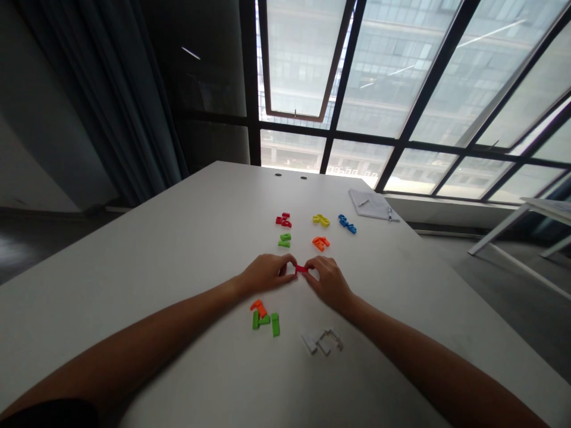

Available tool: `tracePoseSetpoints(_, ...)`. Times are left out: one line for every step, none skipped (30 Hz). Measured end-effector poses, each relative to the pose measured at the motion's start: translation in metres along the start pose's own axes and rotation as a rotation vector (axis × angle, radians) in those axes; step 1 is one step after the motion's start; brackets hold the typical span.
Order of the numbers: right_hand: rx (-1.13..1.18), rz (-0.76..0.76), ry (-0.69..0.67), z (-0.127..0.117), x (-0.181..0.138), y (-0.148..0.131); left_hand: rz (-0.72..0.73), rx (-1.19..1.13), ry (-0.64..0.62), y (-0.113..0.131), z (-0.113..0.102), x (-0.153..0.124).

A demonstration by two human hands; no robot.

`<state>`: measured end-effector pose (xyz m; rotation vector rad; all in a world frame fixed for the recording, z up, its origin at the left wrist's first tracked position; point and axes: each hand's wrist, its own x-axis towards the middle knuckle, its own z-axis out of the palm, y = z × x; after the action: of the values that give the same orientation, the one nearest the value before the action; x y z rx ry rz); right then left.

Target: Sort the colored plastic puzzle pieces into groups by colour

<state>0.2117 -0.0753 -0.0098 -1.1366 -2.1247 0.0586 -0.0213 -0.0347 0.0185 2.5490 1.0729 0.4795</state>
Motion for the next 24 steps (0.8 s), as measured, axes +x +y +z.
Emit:
tracePoseSetpoints(-0.002,-0.003,0.008,0.000,0.000,0.000,0.009,-0.005,0.012,-0.001,0.001,0.000)
tracePoseSetpoints(-0.002,-0.004,0.018,-0.001,0.000,0.000,0.017,-0.010,0.022,-0.001,0.001,0.000)
tracePoseSetpoints(-0.001,-0.004,0.030,-0.001,-0.001,-0.001,0.024,-0.015,0.032,-0.002,0.002,0.000)
tracePoseSetpoints(0.001,-0.006,0.043,-0.001,-0.001,-0.001,0.031,-0.019,0.041,-0.003,0.002,0.000)
tracePoseSetpoints(0.004,-0.009,0.056,-0.001,-0.001,-0.001,0.038,-0.023,0.048,-0.003,0.002,0.000)
tracePoseSetpoints(0.008,-0.014,0.067,-0.001,-0.001,-0.001,0.045,-0.025,0.055,-0.003,0.002,-0.001)
tracePoseSetpoints(0.012,-0.020,0.077,-0.001,-0.002,-0.001,0.050,-0.028,0.064,-0.003,0.002,-0.001)
tracePoseSetpoints(0.017,-0.026,0.088,-0.001,-0.002,-0.002,0.053,-0.031,0.073,-0.002,0.002,-0.001)
tracePoseSetpoints(0.023,-0.029,0.097,-0.001,-0.002,-0.002,0.054,-0.033,0.084,-0.002,0.002,-0.001)
tracePoseSetpoints(0.028,-0.030,0.106,-0.002,-0.002,-0.003,0.052,-0.034,0.097,-0.002,0.002,-0.001)
tracePoseSetpoints(0.032,-0.026,0.113,-0.002,-0.002,-0.003,0.047,-0.033,0.112,-0.003,0.002,-0.001)
tracePoseSetpoints(0.036,-0.018,0.117,-0.001,-0.002,-0.004,0.036,-0.027,0.133,-0.004,0.001,-0.001)
tracePoseSetpoints(0.040,-0.007,0.116,-0.001,-0.002,-0.004,0.018,-0.019,0.161,-0.007,0.000,0.000)
tracePoseSetpoints(0.045,0.006,0.110,-0.001,-0.002,-0.004,-0.008,-0.006,0.198,-0.010,-0.001,0.001)
tracePoseSetpoints(0.051,0.020,0.103,0.000,-0.002,-0.004,-0.041,0.012,0.240,-0.015,-0.002,0.003)
tracePoseSetpoints(0.056,0.032,0.094,0.001,-0.002,-0.003,-0.080,0.037,0.282,-0.020,-0.004,0.005)
tracePoseSetpoints(0.061,0.041,0.082,0.001,-0.002,-0.002,-0.122,0.066,0.319,-0.026,-0.007,0.008)
tracePoseSetpoints(0.064,0.047,0.070,0.002,-0.002,-0.002,-0.165,0.102,0.347,-0.033,-0.010,0.012)
tracePoseSetpoints(0.063,0.052,0.054,0.003,-0.002,-0.001,-0.210,0.141,0.362,-0.041,-0.013,0.016)
tracePoseSetpoints(0.060,0.057,0.036,0.003,-0.001,-0.001,-0.255,0.179,0.367,-0.048,-0.016,0.022)
tracePoseSetpoints(0.056,0.061,0.013,0.003,-0.001,-0.001,-0.299,0.215,0.360,-0.056,-0.020,0.027)
tracePoseSetpoints(0.053,0.065,-0.012,0.004,-0.001,0.000,-0.338,0.247,0.341,-0.063,-0.024,0.034)
tracePoseSetpoints(0.049,0.069,-0.034,0.004,0.000,-0.001,-0.369,0.274,0.319,-0.071,-0.027,0.040)
tracePoseSetpoints(0.047,0.072,-0.052,0.004,0.000,-0.001,-0.389,0.293,0.293,-0.078,-0.031,0.047)
